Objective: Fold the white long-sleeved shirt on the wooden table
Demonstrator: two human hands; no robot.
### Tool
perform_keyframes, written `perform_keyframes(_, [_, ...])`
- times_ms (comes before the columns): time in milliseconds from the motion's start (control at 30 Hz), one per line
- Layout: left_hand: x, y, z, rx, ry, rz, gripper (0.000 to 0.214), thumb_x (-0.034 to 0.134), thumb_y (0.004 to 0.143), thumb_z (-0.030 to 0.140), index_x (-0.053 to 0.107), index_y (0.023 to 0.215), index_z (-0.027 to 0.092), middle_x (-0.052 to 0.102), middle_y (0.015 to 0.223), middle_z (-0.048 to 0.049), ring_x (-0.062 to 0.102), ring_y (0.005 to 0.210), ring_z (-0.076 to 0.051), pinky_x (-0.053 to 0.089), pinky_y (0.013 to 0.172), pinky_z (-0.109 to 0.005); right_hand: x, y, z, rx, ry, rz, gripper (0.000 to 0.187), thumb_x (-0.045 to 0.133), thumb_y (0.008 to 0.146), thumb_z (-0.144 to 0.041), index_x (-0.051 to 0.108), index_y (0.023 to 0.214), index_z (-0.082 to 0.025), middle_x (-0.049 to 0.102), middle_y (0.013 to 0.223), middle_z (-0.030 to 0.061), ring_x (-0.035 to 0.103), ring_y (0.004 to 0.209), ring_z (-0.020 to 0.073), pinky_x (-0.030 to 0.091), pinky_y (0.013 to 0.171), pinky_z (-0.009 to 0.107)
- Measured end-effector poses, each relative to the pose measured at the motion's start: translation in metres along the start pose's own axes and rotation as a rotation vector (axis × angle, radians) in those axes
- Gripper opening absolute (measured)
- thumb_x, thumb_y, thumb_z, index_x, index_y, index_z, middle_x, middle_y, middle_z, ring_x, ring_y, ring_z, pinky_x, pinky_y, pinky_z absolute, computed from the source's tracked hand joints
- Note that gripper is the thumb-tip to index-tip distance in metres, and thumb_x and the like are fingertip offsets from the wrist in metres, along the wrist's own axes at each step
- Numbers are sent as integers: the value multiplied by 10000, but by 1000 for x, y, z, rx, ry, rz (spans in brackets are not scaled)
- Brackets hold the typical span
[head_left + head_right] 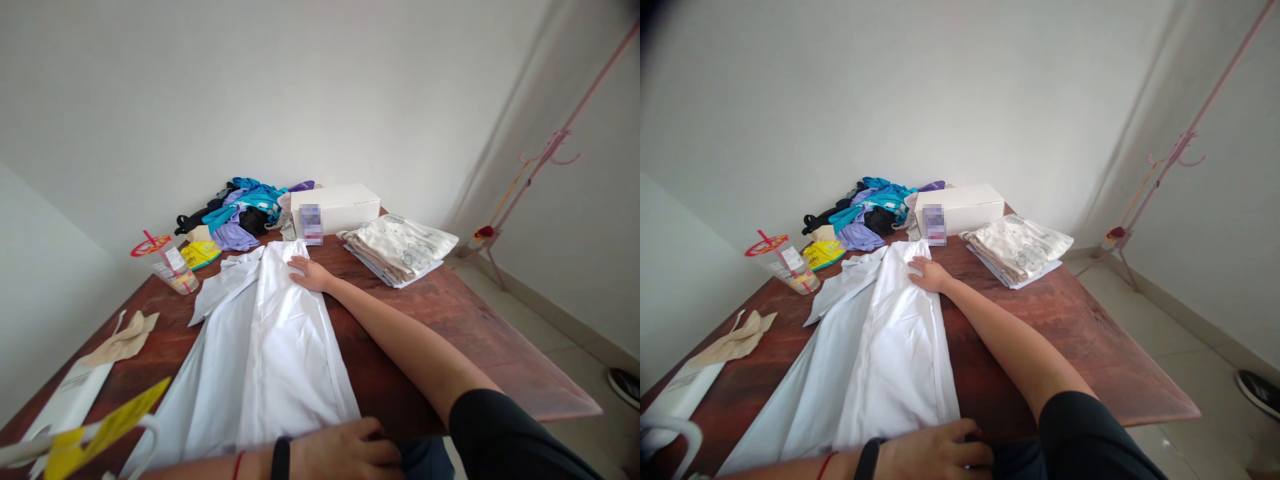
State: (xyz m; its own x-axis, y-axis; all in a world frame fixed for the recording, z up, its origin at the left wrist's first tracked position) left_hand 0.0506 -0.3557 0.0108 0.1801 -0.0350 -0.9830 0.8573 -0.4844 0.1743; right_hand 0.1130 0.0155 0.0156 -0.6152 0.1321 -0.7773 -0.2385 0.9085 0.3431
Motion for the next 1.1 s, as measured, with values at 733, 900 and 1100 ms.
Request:
perform_keyframes(733, [-35, -95, -187, -844, -7, -20, 644, 373, 1005, 655, 504, 1489, 252, 420, 1572, -179, 375, 1463, -356, 241, 1188, -574, -1, -1, 11, 100, 248, 14, 627, 391, 991, -655, 651, 1368, -226, 491, 1546, 68, 371, 1488, 264, 257, 1242, 421])
perform_keyframes(900, [-37, -87, -191, -836, -7, -54, 676, 448, 971, 659, 523, 1480, 221, 479, 1521, -191, 435, 1419, -355, 268, 1186, -510, 5, -4, 5, 44, 141, -35, 629, 381, 1002, -635, 600, 1426, -225, 422, 1593, 66, 298, 1522, 263, 201, 1264, 442])
perform_keyframes(1100, [-42, -93, -195, -799, -88, 75, 638, 540, 941, 637, 600, 1407, 206, 582, 1432, -161, 521, 1344, -328, 320, 1159, -466, 5, -5, -1, 10, 69, -72, 714, 335, 1000, -668, 545, 1474, -177, 379, 1613, 102, 272, 1532, 262, 191, 1266, 436])
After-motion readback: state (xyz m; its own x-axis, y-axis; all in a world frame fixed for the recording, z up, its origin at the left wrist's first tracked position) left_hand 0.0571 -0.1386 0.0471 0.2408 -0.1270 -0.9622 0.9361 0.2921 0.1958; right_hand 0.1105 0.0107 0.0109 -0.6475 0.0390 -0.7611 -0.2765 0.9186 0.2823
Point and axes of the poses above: each hand's wrist, its own y-axis towards the middle knuckle, its own x-axis out of the palm, z = x × y, the point moved 10 cm from there along y, towards the middle knuckle
